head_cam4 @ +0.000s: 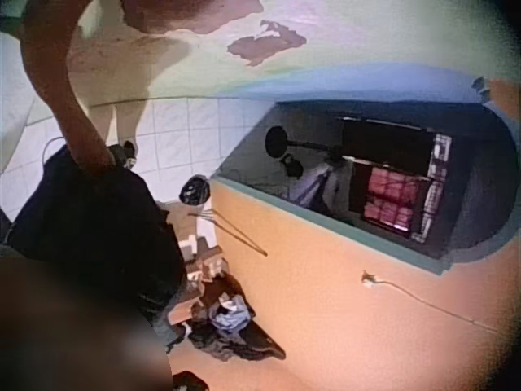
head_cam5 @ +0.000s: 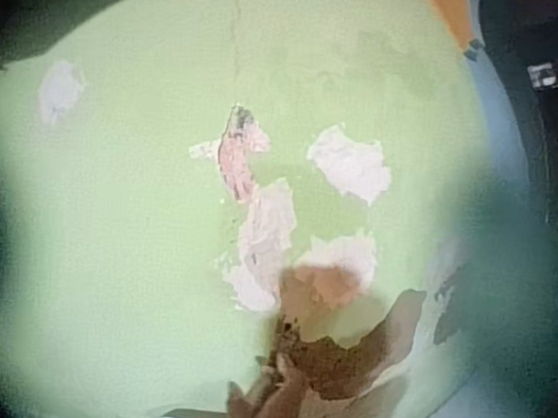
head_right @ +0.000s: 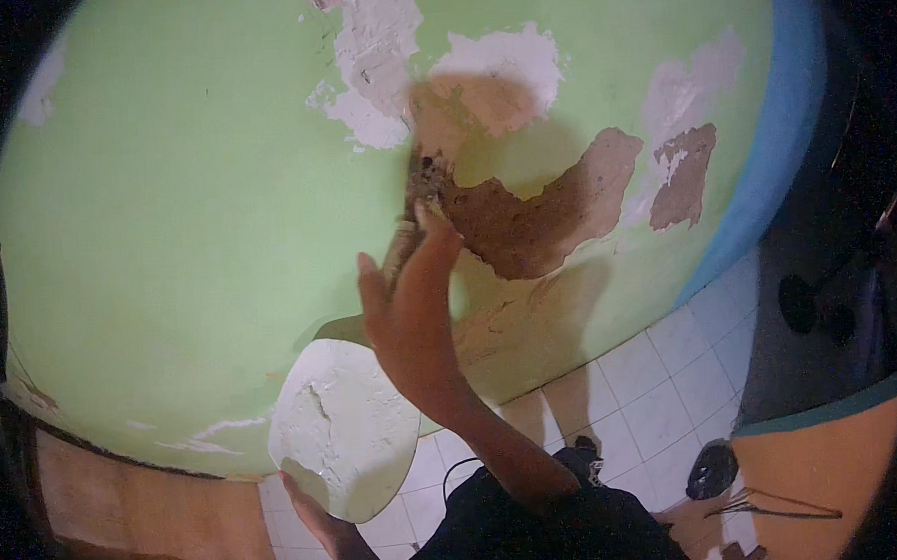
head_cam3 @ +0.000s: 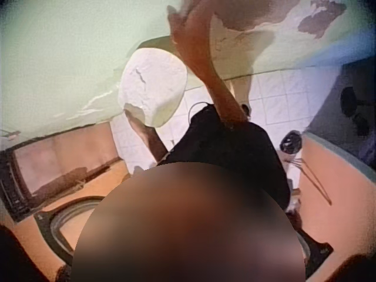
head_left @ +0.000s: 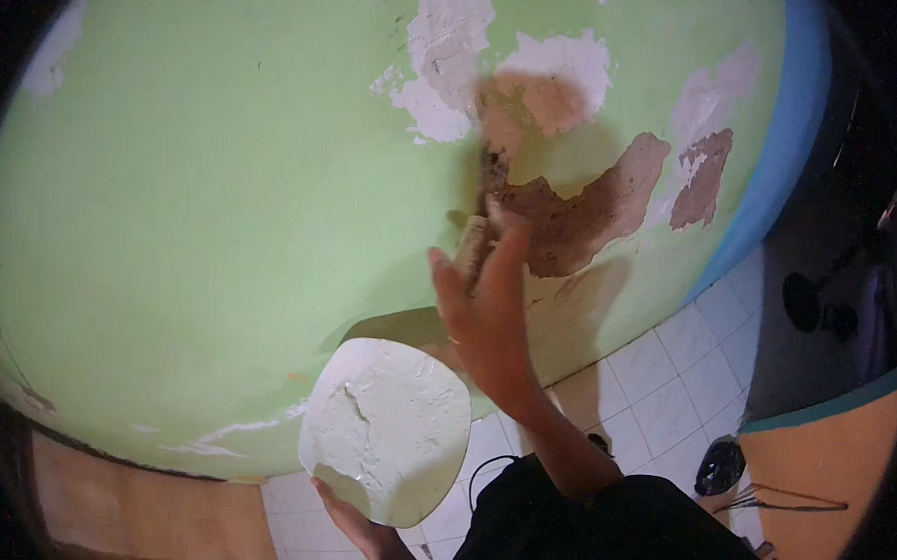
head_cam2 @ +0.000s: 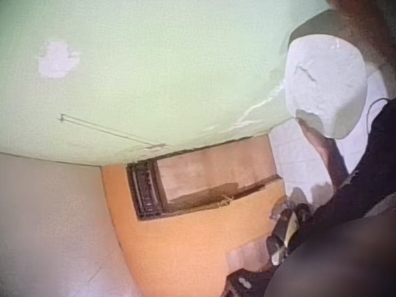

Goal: Patching a damaged area on a wall using putty and a putty knife.

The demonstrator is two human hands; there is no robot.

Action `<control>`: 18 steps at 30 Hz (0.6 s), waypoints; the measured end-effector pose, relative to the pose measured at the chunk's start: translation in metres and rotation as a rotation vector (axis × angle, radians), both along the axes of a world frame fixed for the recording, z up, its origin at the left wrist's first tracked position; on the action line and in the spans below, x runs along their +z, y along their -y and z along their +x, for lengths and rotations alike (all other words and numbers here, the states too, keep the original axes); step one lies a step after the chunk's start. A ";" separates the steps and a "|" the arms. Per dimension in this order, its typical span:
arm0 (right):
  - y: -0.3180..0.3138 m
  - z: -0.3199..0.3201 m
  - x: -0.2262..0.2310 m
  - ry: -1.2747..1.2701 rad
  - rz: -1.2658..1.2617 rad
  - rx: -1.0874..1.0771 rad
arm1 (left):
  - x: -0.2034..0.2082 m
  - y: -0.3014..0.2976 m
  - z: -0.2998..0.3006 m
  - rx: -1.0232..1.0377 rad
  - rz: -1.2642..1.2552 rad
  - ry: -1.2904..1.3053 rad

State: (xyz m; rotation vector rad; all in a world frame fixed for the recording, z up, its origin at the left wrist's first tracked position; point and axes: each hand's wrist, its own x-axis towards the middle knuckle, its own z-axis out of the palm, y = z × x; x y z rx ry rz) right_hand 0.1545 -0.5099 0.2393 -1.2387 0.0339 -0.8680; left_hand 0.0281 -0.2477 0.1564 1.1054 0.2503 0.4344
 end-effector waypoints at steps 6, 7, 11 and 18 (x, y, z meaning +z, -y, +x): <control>-0.029 0.021 -0.001 -0.003 0.031 -0.041 | -0.009 -0.015 0.002 0.075 0.118 -0.072; -0.029 0.017 0.003 -0.034 0.181 0.131 | -0.010 -0.017 0.002 0.042 0.126 -0.059; -0.031 0.014 0.004 0.021 0.221 0.103 | -0.015 -0.031 0.002 0.033 0.096 -0.065; -0.018 0.040 0.019 0.145 0.328 0.017 | -0.014 -0.026 0.002 -0.013 0.042 -0.034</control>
